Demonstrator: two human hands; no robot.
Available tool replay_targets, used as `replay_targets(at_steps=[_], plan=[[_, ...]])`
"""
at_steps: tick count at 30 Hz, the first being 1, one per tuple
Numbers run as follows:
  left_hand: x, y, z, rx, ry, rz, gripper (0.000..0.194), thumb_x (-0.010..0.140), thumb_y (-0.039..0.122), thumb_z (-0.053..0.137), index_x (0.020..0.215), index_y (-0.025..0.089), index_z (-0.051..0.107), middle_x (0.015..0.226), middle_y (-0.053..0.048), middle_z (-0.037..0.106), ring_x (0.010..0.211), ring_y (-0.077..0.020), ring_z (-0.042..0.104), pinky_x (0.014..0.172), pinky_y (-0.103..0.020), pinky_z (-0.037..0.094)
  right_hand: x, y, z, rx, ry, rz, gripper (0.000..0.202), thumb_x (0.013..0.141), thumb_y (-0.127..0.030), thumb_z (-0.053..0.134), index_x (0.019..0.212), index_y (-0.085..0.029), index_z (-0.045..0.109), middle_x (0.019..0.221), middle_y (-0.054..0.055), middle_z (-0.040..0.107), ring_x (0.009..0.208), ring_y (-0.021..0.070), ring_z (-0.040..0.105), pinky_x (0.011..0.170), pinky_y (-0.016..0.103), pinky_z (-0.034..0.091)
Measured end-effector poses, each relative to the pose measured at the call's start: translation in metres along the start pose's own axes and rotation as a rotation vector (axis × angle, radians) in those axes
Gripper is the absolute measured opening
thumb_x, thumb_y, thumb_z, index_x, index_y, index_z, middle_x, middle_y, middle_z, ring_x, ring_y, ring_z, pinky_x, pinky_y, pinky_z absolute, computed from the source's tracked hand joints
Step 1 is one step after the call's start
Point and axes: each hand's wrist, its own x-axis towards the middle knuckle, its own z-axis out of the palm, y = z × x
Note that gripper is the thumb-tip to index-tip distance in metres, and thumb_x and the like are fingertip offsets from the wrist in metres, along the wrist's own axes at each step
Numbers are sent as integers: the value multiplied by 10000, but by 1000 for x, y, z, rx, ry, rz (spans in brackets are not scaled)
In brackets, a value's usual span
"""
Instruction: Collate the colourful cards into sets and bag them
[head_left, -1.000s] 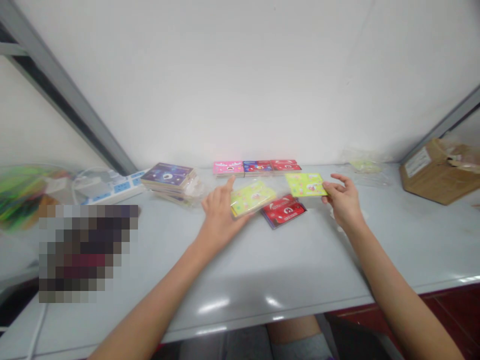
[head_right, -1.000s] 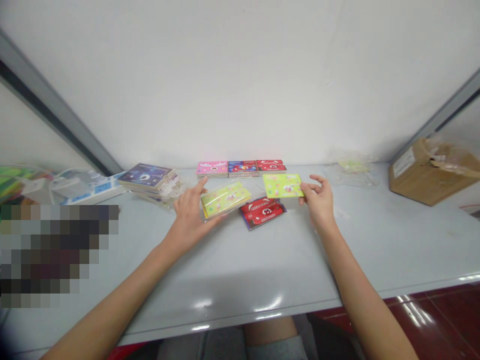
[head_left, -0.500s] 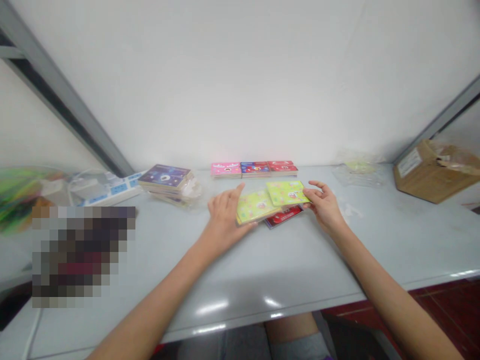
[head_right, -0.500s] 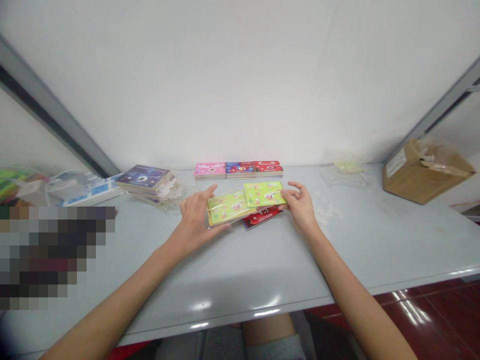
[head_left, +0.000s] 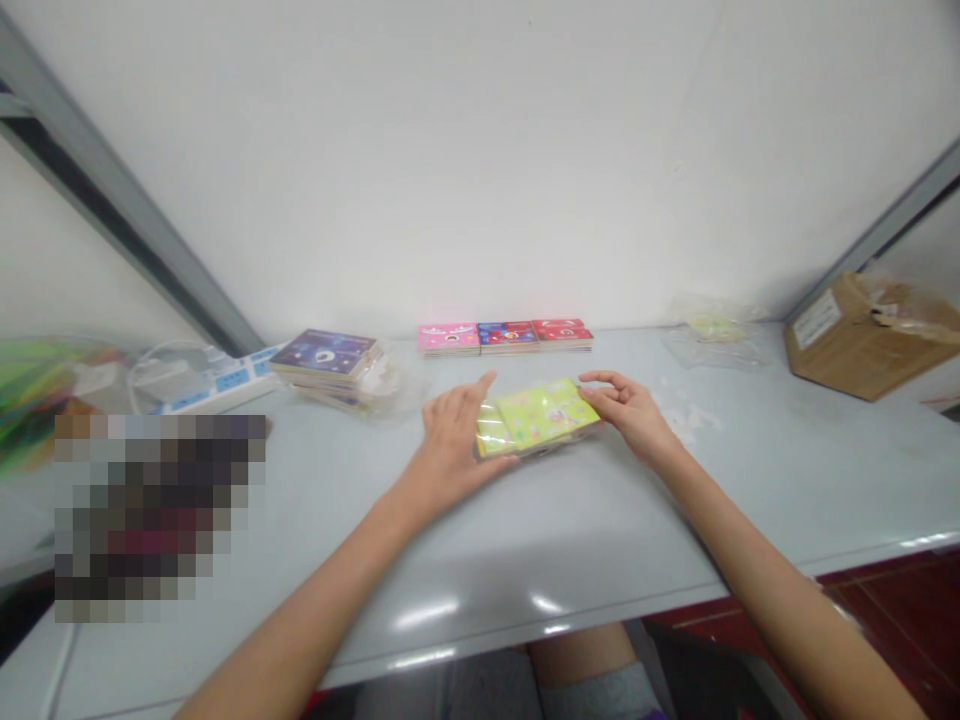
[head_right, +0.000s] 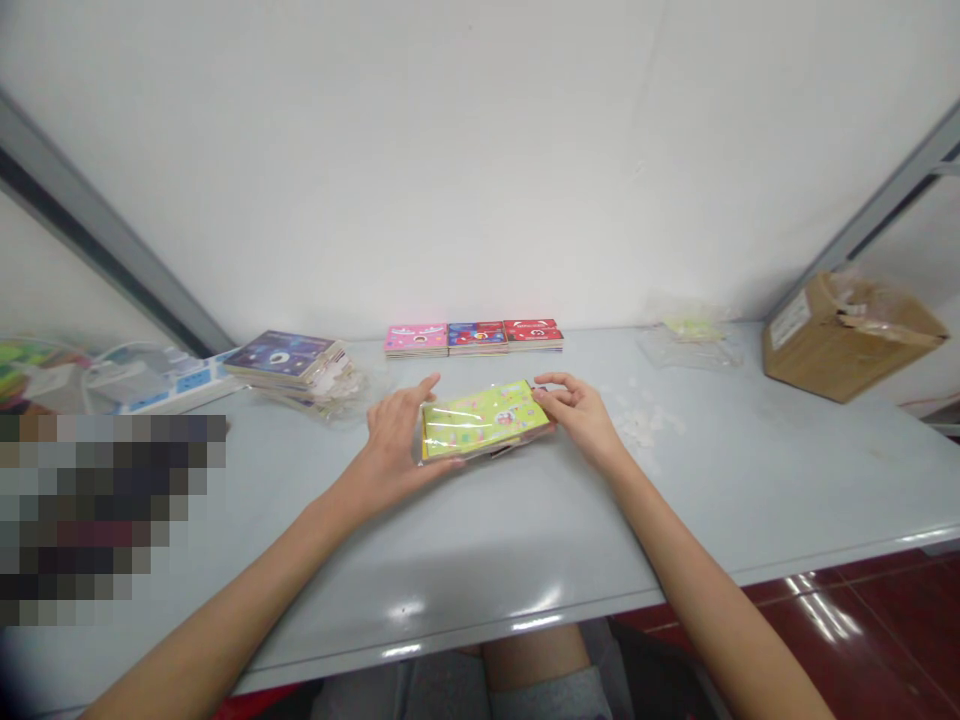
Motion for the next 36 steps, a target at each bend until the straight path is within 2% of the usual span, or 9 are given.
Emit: replay_targets(at_steps=[3, 6, 8, 10, 14, 18, 26, 31, 36], plan=[[-2, 2, 1, -57, -63, -21, 923, 684, 529, 607, 1375, 206, 88, 1163, -107, 435, 1078, -281, 396, 904, -407, 273, -4, 0, 10, -53, -131, -63, 352, 678, -469, 596, 853, -166, 638, 716, 30, 654, 671, 151, 593, 607, 273, 480], [-4, 2, 2, -76, -149, -63, 1044, 622, 590, 620, 1388, 205, 25, 1178, -122, 422, 1048, -298, 404, 878, -435, 303, -6, 1, 12, -153, -245, -97, 327, 684, -454, 598, 820, -166, 674, 723, 31, 664, 680, 159, 593, 664, 303, 482], [-5, 3, 2, -65, -208, -87, 1093, 597, 622, 615, 1392, 195, -2, 1157, -130, 438, 1024, -307, 417, 862, -451, 315, -5, 2, 10, -198, -259, -112, 323, 707, -433, 581, 868, -168, 672, 754, 34, 667, 685, 158, 589, 679, 308, 478], [-5, 3, 1, -40, -249, -111, 1081, 610, 619, 602, 1394, 187, -3, 1120, -131, 469, 999, -309, 436, 850, -455, 321, -3, 4, 6, -233, -196, -136, 331, 733, -419, 551, 928, -173, 655, 812, 43, 665, 708, 158, 585, 693, 308, 473], [-3, 3, -1, 0, -282, -175, 1018, 661, 562, 588, 1394, 152, 13, 1074, -140, 524, 962, -312, 472, 826, -443, 333, 4, 11, -6, -492, 88, -151, 366, 708, -406, 567, 981, -169, 626, 882, 67, 644, 682, 155, 561, 666, 310, 459], [-2, 1, 0, 8, -258, -187, 1001, 660, 542, 605, 1392, 161, 39, 1091, -140, 541, 986, -316, 472, 833, -440, 323, 8, 19, -14, -659, 84, -68, 410, 654, -388, 616, 995, -160, 621, 790, 53, 633, 603, 143, 539, 603, 294, 446], [1, -8, -1, 48, -115, -207, 964, 658, 546, 614, 1375, 158, 99, 1132, -145, 505, 1035, -321, 444, 850, -446, 302, 11, 23, -30, -504, 208, -36, 410, 634, -346, 633, 993, -151, 600, 725, 43, 641, 623, 161, 590, 624, 309, 467], [2, -9, -1, 90, -119, -255, 983, 628, 520, 659, 1364, 150, 123, 1129, -147, 506, 1053, -324, 435, 847, -439, 295, 11, 15, -33, -217, 285, -17, 490, 574, -330, 694, 1005, -144, 554, 718, 43, 659, 612, 161, 618, 635, 306, 490], [3, -10, -2, 99, -94, -272, 977, 640, 539, 641, 1361, 146, 113, 1142, -157, 493, 1068, -321, 424, 842, -432, 295, 9, 7, -36, -99, 335, -68, 475, 563, -305, 710, 985, -150, 555, 684, 28, 655, 625, 156, 613, 647, 299, 483]])
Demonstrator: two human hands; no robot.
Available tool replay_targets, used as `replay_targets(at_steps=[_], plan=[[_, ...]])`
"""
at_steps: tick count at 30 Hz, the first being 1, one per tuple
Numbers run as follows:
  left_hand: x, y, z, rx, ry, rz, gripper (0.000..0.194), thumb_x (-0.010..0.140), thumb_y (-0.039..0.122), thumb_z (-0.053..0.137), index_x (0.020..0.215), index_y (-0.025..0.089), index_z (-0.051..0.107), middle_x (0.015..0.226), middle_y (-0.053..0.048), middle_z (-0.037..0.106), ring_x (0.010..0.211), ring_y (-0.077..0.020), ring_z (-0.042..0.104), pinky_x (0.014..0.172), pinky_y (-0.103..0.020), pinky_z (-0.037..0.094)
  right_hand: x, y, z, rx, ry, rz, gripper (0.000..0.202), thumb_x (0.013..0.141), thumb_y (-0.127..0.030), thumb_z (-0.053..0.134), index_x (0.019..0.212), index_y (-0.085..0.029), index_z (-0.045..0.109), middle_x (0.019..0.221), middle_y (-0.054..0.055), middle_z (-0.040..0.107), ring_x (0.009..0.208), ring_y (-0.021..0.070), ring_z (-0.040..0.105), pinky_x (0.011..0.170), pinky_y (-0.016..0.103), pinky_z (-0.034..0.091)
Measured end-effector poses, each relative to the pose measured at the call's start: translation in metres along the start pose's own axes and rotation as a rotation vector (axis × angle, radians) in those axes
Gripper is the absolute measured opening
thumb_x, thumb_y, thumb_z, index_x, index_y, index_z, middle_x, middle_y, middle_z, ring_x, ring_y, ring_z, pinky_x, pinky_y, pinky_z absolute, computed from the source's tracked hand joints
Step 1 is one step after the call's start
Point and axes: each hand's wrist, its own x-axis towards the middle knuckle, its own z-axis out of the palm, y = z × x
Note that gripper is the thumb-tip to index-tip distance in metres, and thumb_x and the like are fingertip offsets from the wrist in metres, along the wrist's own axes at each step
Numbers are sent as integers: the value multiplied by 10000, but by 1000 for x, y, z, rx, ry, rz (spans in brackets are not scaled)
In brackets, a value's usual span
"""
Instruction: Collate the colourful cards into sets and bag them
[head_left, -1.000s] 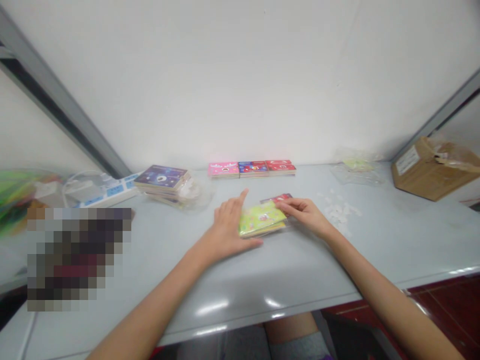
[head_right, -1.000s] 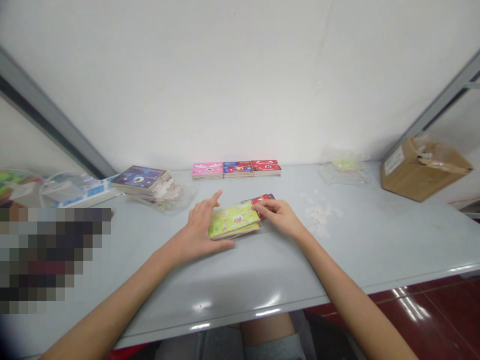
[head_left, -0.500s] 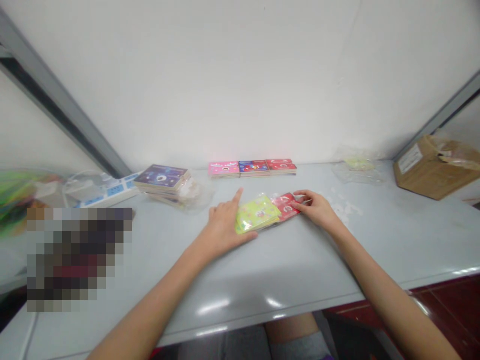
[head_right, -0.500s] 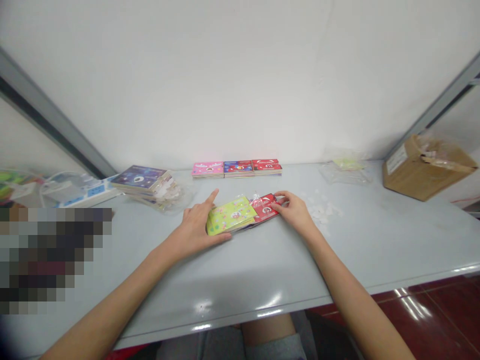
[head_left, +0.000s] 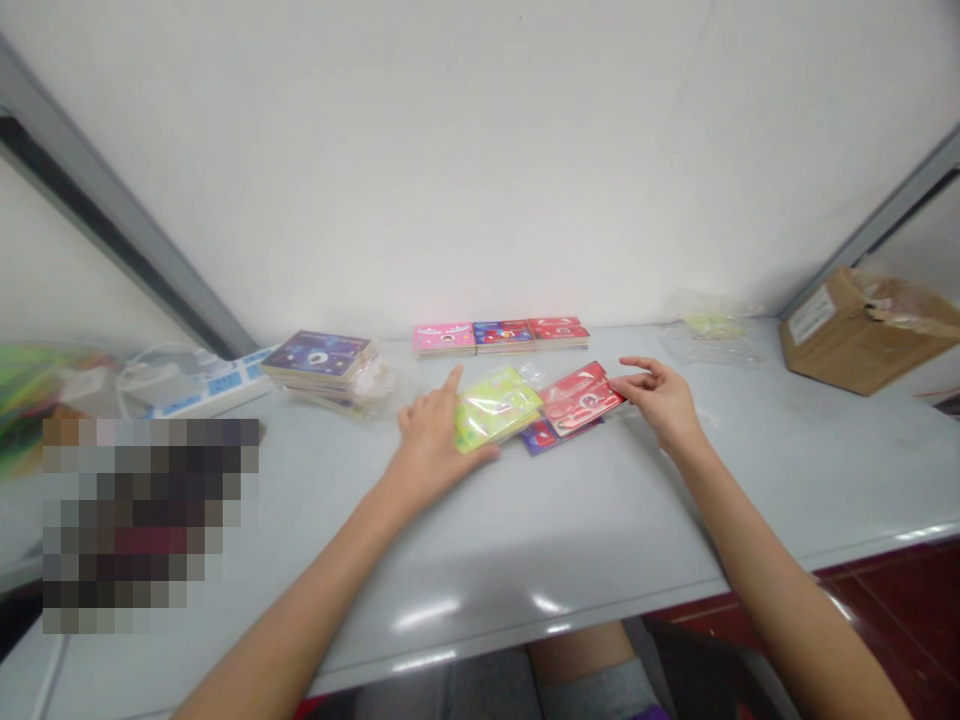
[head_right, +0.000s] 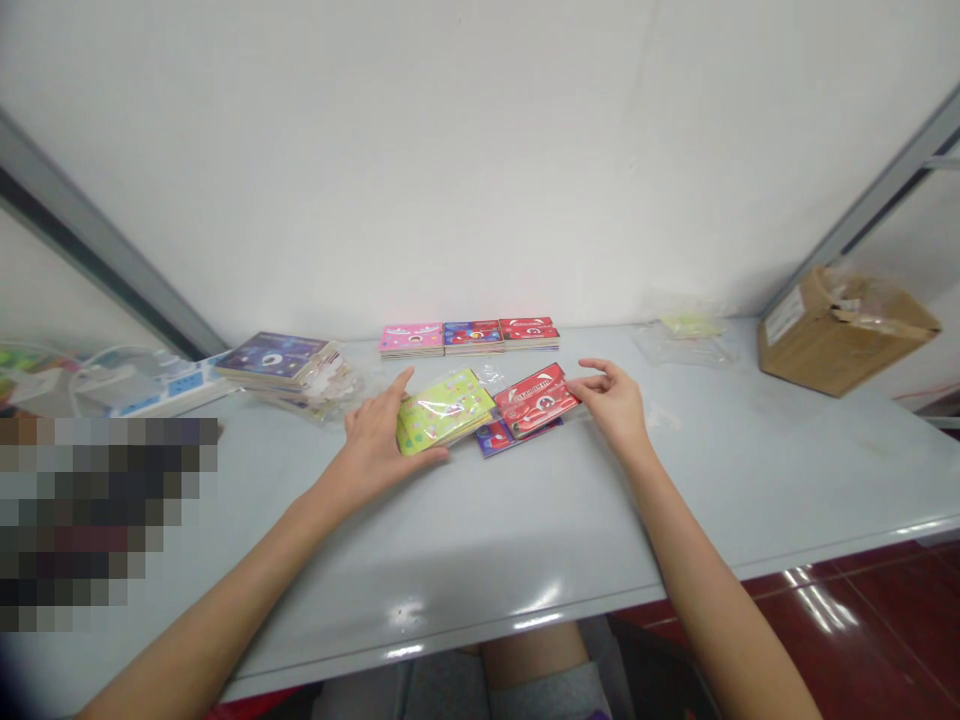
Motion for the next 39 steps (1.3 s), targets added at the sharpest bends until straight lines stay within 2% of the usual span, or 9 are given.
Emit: replay_targets(at_steps=[8, 14, 23, 27, 32, 34, 36, 39], plan=[[-1, -3, 2, 49, 20, 47, 975, 641, 507, 660, 1367, 162, 108, 1143, -137, 498, 1042, -304, 431, 836, -398, 281, 9, -3, -8, 300, 207, -40, 400, 563, -293, 713, 910, -179, 549, 612, -35, 588, 463, 81, 509, 461, 209, 415], [-1, -3, 1, 52, 31, 83, 977, 653, 511, 653, 1374, 182, 81, 1178, -129, 481, 1062, -306, 414, 840, -390, 267, 4, -3, -1, 330, 86, 10, 353, 560, -277, 730, 863, -172, 583, 625, -21, 622, 477, 72, 518, 480, 201, 420], [-2, 1, 1, 7, -8, 124, 1008, 633, 501, 676, 1373, 185, 70, 1178, -121, 493, 1058, -299, 427, 860, -390, 256, -3, -1, 13, 331, -1, -15, 334, 588, -305, 725, 873, -186, 597, 663, -22, 620, 558, 87, 558, 546, 214, 446], [-2, 1, 2, -13, -17, 134, 1000, 645, 517, 659, 1375, 188, 60, 1185, -124, 487, 1069, -299, 422, 872, -396, 255, -11, -3, 22, 271, -112, -31, 337, 628, -342, 699, 912, -193, 595, 685, -8, 643, 590, 106, 576, 581, 235, 458], [-4, 3, 3, -57, -19, 177, 985, 648, 539, 645, 1376, 203, 72, 1213, -118, 466, 1075, -294, 418, 888, -400, 256, -25, -12, 31, 103, -461, -108, 314, 743, -437, 566, 932, -195, 631, 839, 44, 680, 744, 155, 612, 706, 290, 471], [-5, 4, 3, -63, -28, 176, 976, 648, 531, 647, 1374, 200, 85, 1223, -119, 457, 1073, -292, 418, 895, -404, 255, -26, -14, 31, 42, -550, -131, 318, 752, -446, 550, 923, -197, 646, 911, 57, 671, 824, 175, 607, 738, 299, 466], [-5, 5, 3, -64, -28, 159, 973, 649, 530, 646, 1374, 189, 93, 1210, -123, 462, 1069, -290, 421, 895, -409, 260, -23, -11, 30, 17, -502, -152, 328, 755, -451, 537, 934, -198, 644, 941, 63, 662, 849, 185, 600, 737, 305, 465], [-4, 3, 3, -75, 8, 120, 950, 673, 552, 609, 1374, 172, 95, 1155, -124, 490, 1063, -286, 431, 890, -417, 274, -14, -1, 24, -92, -228, -175, 369, 745, -461, 526, 970, -186, 624, 934, 75, 651, 809, 186, 593, 714, 317, 459]])
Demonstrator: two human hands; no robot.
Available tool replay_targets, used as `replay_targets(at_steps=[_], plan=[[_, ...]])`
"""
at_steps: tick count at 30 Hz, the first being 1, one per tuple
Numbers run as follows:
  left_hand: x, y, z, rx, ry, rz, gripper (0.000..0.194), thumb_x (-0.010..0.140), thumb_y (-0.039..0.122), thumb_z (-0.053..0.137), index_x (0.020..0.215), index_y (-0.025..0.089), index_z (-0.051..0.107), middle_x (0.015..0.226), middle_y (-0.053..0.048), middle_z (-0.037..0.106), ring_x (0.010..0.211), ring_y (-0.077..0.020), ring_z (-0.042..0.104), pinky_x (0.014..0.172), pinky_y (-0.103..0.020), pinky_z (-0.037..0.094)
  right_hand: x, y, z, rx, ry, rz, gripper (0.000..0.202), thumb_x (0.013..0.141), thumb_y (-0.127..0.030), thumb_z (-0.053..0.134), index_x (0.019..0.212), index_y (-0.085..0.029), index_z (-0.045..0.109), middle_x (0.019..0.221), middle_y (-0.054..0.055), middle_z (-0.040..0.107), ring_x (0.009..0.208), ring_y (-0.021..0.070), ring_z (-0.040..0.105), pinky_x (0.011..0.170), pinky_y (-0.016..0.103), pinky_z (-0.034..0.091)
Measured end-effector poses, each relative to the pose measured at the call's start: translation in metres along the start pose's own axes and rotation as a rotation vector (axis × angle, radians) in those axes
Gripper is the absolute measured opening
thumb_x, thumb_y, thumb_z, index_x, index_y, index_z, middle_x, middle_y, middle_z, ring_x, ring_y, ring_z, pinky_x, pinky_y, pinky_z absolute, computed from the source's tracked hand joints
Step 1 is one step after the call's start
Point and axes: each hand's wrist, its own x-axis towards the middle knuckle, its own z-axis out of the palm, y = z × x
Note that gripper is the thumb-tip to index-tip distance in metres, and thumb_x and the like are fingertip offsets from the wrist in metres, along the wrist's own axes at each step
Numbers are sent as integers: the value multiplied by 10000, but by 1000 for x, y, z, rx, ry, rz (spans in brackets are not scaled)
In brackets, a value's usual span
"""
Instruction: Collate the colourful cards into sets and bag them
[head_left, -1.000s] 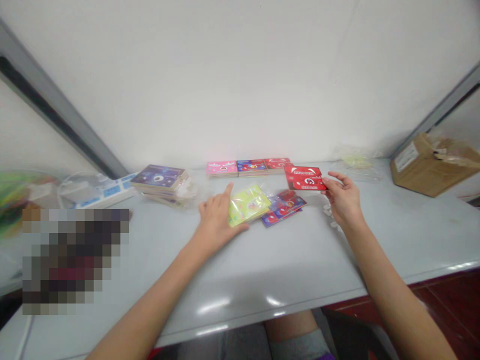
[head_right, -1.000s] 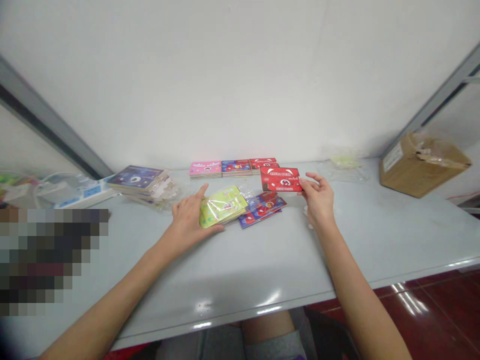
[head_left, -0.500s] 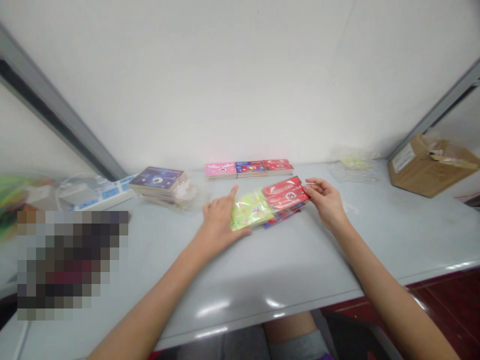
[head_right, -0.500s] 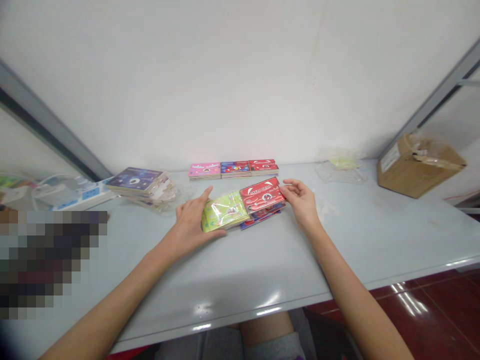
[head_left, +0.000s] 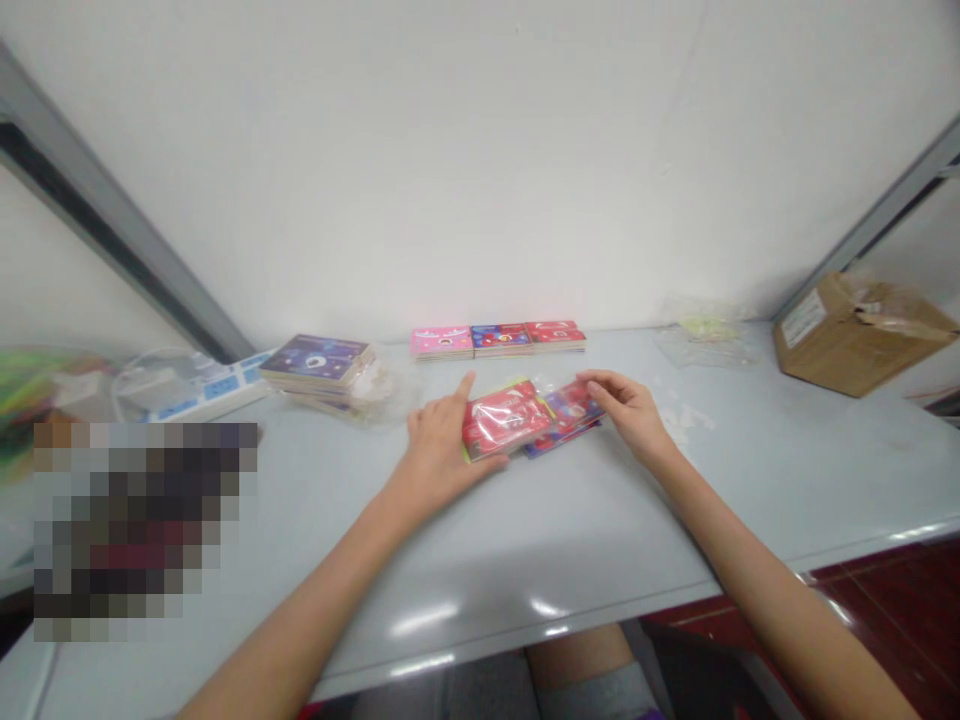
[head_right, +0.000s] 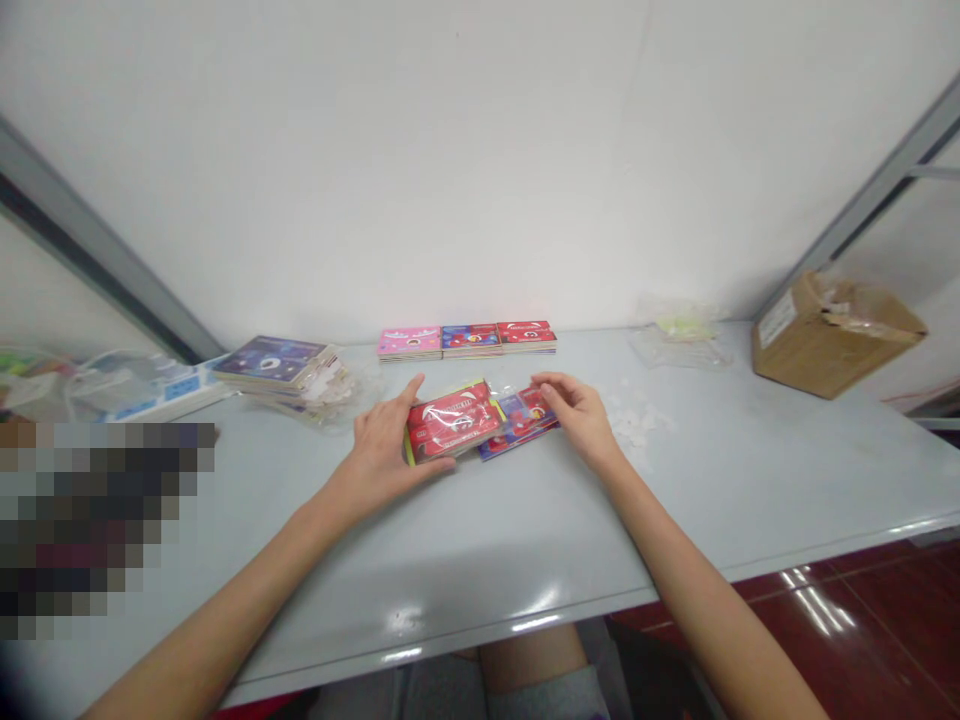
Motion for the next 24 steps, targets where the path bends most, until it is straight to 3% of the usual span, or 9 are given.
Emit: replay_targets(at_steps=[3, 5, 7, 9, 12, 15, 19, 24], plan=[[1, -3, 1, -5, 68, -44, 931, 686, 586, 572, 1375, 180, 97, 1154, -123, 486, 1063, -290, 435, 880, -432, 285, 5, 14, -7, -323, 138, 89, 454, 657, -472, 605, 1001, -176, 610, 881, 76, 637, 742, 191, 576, 704, 346, 445], [1, -4, 2, -8, 106, -67, 941, 677, 603, 569, 1376, 190, 94, 1180, -124, 470, 1067, -298, 432, 872, -441, 290, 5, 19, -10, -478, 120, 153, 470, 608, -454, 651, 987, -179, 620, 795, 56, 626, 709, 190, 567, 701, 354, 434], [2, -2, 2, -28, 130, -89, 957, 667, 613, 572, 1376, 190, 88, 1180, -124, 467, 1062, -300, 434, 866, -442, 296, 6, 22, -12, -492, 101, 167, 439, 598, -432, 662, 955, -179, 631, 710, 33, 606, 669, 177, 557, 680, 340, 432], [3, 0, 1, -59, 147, -112, 965, 666, 613, 573, 1378, 188, 78, 1155, -117, 478, 1048, -293, 443, 865, -436, 300, 6, 20, -13, -370, 104, 160, 437, 588, -415, 671, 947, -169, 628, 665, 19, 591, 619, 157, 545, 638, 315, 439], [3, 2, 1, -69, 156, -122, 974, 667, 612, 574, 1382, 194, 61, 1153, -112, 476, 1040, -286, 440, 863, -429, 301, 7, 15, -17, 5, 103, 208, 453, 586, -402, 677, 954, -145, 614, 682, 30, 612, 612, 147, 562, 612, 295, 458], [3, 1, 1, -8, 145, -103, 977, 666, 608, 575, 1385, 202, 53, 1159, -113, 474, 1024, -292, 437, 846, -430, 301, 10, 7, -23, 285, 214, 198, 380, 606, -374, 670, 906, -145, 626, 799, 58, 647, 681, 152, 588, 627, 285, 472], [1, -2, 2, 61, 113, -54, 961, 684, 582, 576, 1388, 213, 36, 1166, -116, 469, 1031, -301, 425, 846, -428, 286, 12, 1, -29, 421, 415, 74, 326, 614, -351, 675, 882, -170, 633, 848, 40, 652, 675, 137, 588, 600, 269, 477], [1, -3, 1, 72, 91, -4, 990, 675, 563, 601, 1390, 218, 10, 1171, -113, 465, 1044, -309, 414, 869, -423, 268, 9, -2, -20, 394, 320, 77, 355, 625, -365, 674, 918, -171, 627, 829, 36, 649, 667, 132, 588, 607, 270, 490]])
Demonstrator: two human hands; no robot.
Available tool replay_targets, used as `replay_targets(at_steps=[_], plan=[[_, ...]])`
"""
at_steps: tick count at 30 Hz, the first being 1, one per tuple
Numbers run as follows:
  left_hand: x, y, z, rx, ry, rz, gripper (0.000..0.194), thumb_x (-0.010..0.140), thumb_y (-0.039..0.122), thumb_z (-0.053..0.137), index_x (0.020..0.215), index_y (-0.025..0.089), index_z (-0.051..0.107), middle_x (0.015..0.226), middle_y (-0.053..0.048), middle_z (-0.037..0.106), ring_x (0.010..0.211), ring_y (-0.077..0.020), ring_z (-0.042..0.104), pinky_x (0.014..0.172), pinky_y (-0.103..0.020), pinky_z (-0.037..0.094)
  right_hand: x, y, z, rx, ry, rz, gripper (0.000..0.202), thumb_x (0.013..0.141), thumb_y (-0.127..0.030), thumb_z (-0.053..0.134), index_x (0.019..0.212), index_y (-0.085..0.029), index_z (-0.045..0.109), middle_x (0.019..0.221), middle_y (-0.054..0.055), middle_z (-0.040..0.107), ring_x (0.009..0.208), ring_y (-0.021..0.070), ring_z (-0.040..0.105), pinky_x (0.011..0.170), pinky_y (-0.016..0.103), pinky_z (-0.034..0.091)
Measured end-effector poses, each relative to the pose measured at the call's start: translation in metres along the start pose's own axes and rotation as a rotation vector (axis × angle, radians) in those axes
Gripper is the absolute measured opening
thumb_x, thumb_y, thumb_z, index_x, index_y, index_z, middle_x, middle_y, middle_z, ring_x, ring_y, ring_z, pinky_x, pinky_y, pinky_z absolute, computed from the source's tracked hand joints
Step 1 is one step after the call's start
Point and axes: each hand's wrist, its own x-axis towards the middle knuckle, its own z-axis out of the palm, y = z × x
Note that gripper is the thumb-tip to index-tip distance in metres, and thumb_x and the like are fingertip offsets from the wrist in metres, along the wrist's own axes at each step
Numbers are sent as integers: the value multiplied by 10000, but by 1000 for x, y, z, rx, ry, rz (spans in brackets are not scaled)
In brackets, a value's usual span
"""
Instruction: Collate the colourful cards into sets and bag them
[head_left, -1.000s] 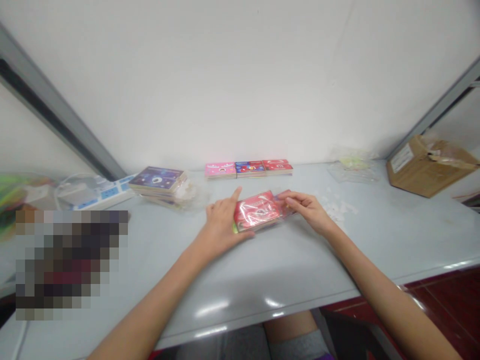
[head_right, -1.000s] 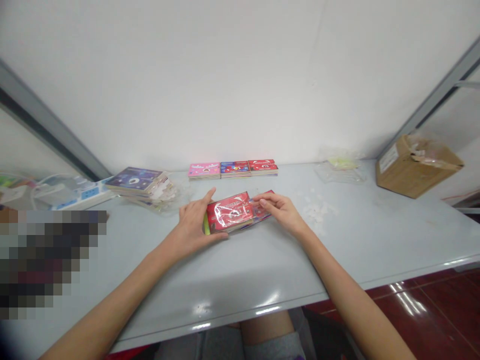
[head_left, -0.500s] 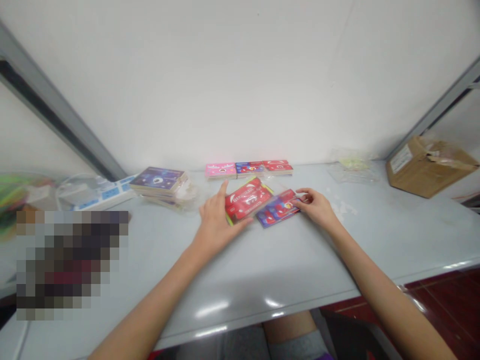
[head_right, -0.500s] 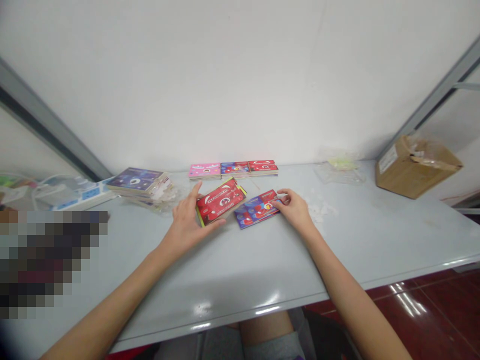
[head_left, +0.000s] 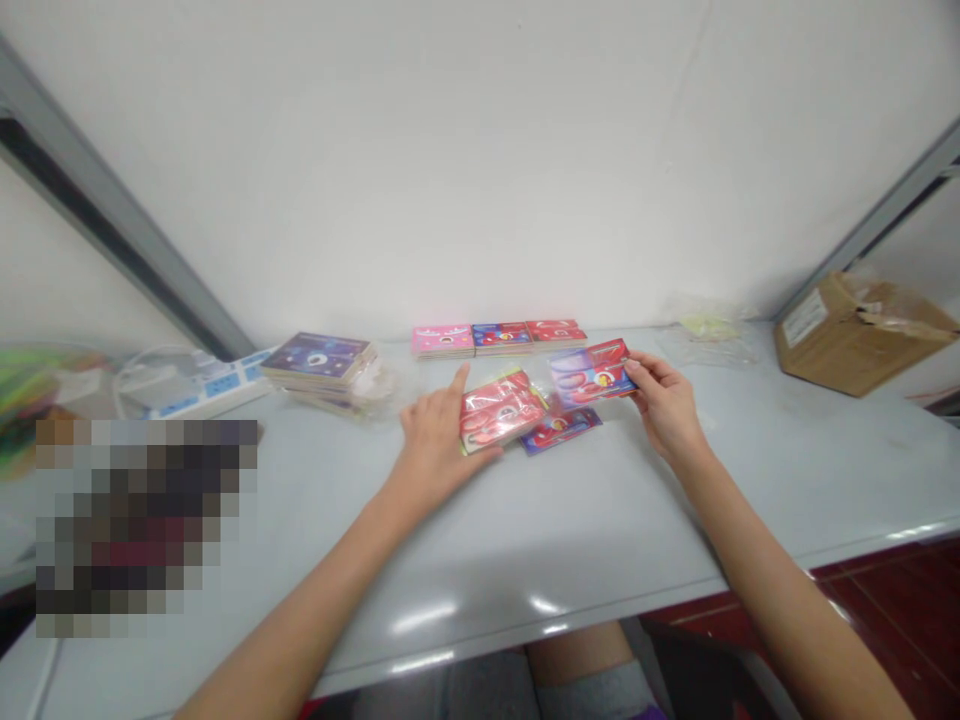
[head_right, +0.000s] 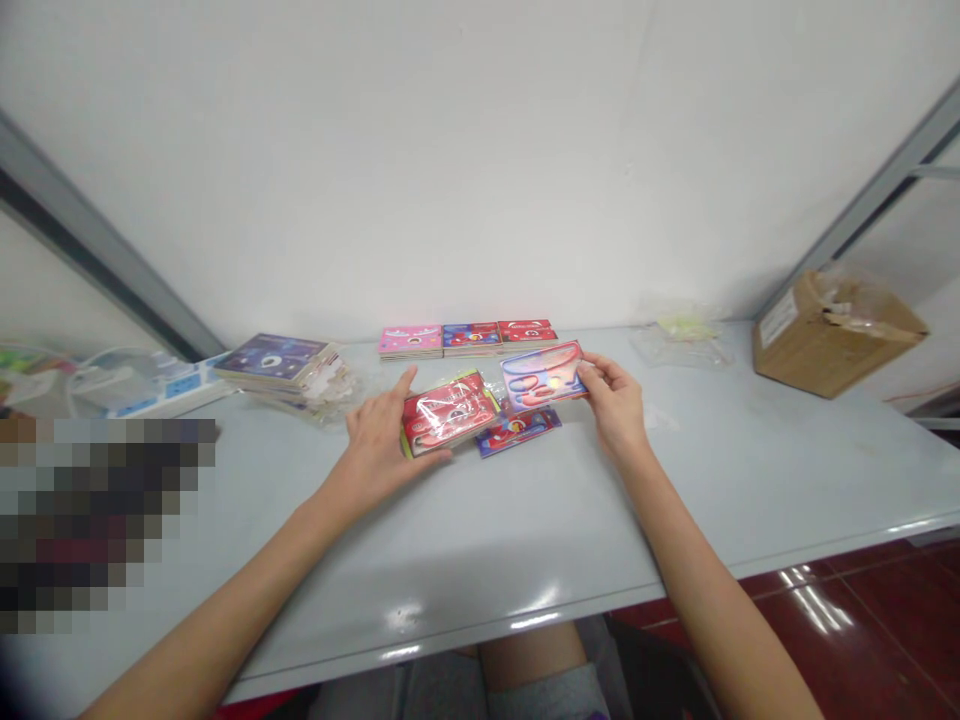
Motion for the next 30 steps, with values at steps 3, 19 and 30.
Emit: replay_targets(at_steps=[3, 19, 30], plan=[[0, 0, -1, -5, -14, 26, 984, 676, 537, 615, 1390, 212, 22, 1175, -112, 465, 1065, -308, 407, 875, -415, 264, -5, 4, 7, -24, -70, 57, 347, 637, -368, 668, 918, -171, 622, 816, 31, 645, 678, 130, 588, 636, 273, 493], [-3, 8, -3, -100, -103, 95, 973, 668, 484, 649, 1384, 211, 50, 1200, -110, 469, 1092, -285, 400, 909, -402, 241, -15, 15, 16, -90, -121, 57, 363, 692, -425, 616, 967, -189, 627, 846, 29, 649, 672, 138, 590, 638, 289, 483], [-3, 4, 3, -78, -55, 13, 976, 665, 583, 600, 1382, 207, 57, 1224, -123, 444, 1084, -299, 410, 903, -433, 264, -26, 6, 23, -466, -390, -172, 325, 789, -446, 489, 889, -198, 675, 903, 62, 656, 818, 181, 580, 755, 313, 435]])
